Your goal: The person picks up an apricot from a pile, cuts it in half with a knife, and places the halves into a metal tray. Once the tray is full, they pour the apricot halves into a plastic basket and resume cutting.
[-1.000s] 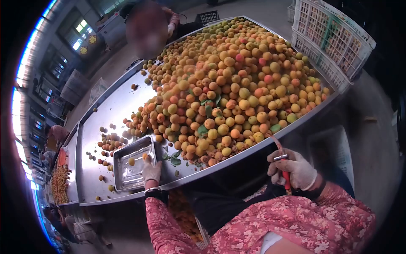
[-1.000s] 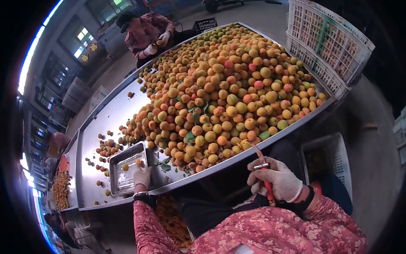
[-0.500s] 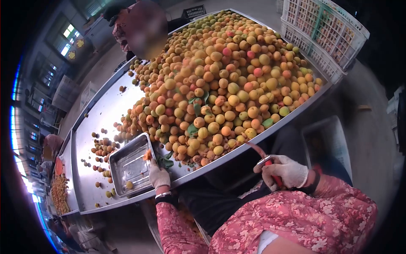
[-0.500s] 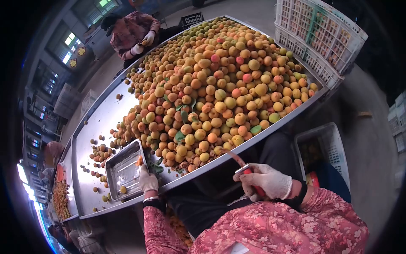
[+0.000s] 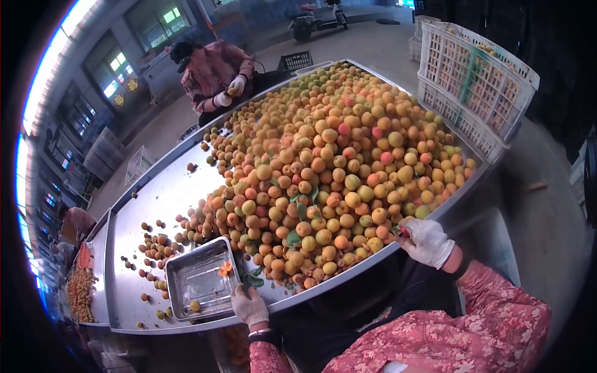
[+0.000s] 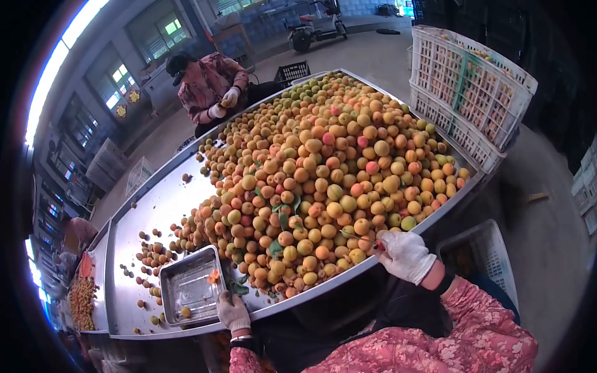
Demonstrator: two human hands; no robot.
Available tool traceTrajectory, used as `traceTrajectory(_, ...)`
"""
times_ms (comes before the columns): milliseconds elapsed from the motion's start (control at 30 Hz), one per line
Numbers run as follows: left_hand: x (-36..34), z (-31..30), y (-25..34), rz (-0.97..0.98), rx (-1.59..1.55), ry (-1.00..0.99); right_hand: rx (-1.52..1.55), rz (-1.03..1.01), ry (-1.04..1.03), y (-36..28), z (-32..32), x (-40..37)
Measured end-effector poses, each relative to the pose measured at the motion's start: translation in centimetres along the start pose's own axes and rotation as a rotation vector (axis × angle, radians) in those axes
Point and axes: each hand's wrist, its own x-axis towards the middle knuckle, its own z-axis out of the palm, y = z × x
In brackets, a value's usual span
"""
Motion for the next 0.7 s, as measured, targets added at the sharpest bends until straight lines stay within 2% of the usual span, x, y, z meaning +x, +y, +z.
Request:
traceTrajectory(167, 0.0, -0.4, 0.6, -0.067, -0.068, -0.052, 0.048, -0.001, -0.036, 1.6, 2.2, 1.4)
traceTrajectory(300, 0.2, 0.0, -0.3, 0.052, 0.021, -0.070, -0.094, -0.115, -0.047, 2.1, 4.5, 1.7)
traceTrajectory(400, 0.3, -0.2, 0.2, -0.011, -0.028, -0.115, -0.195, -0.208, -0.032, 2.7, 5.0, 2.0)
traceTrajectory(567, 0.7, -0.8, 1.5, -0.081, -0.041, -0.191, -0.137, -0.182, -0.070, 3.8, 6.6, 2.1)
traceTrajectory(633, 0.7, -0.6, 1.1, -0.089, -0.040, -0.197, -0.089, -0.146, -0.210, 4.0, 7.2, 2.1)
traceTrajectory(700, 0.7, -0.3, 0.4, -0.068, -0.023, -0.194, -0.071, -0.121, -0.246, 4.2, 7.4, 1.8)
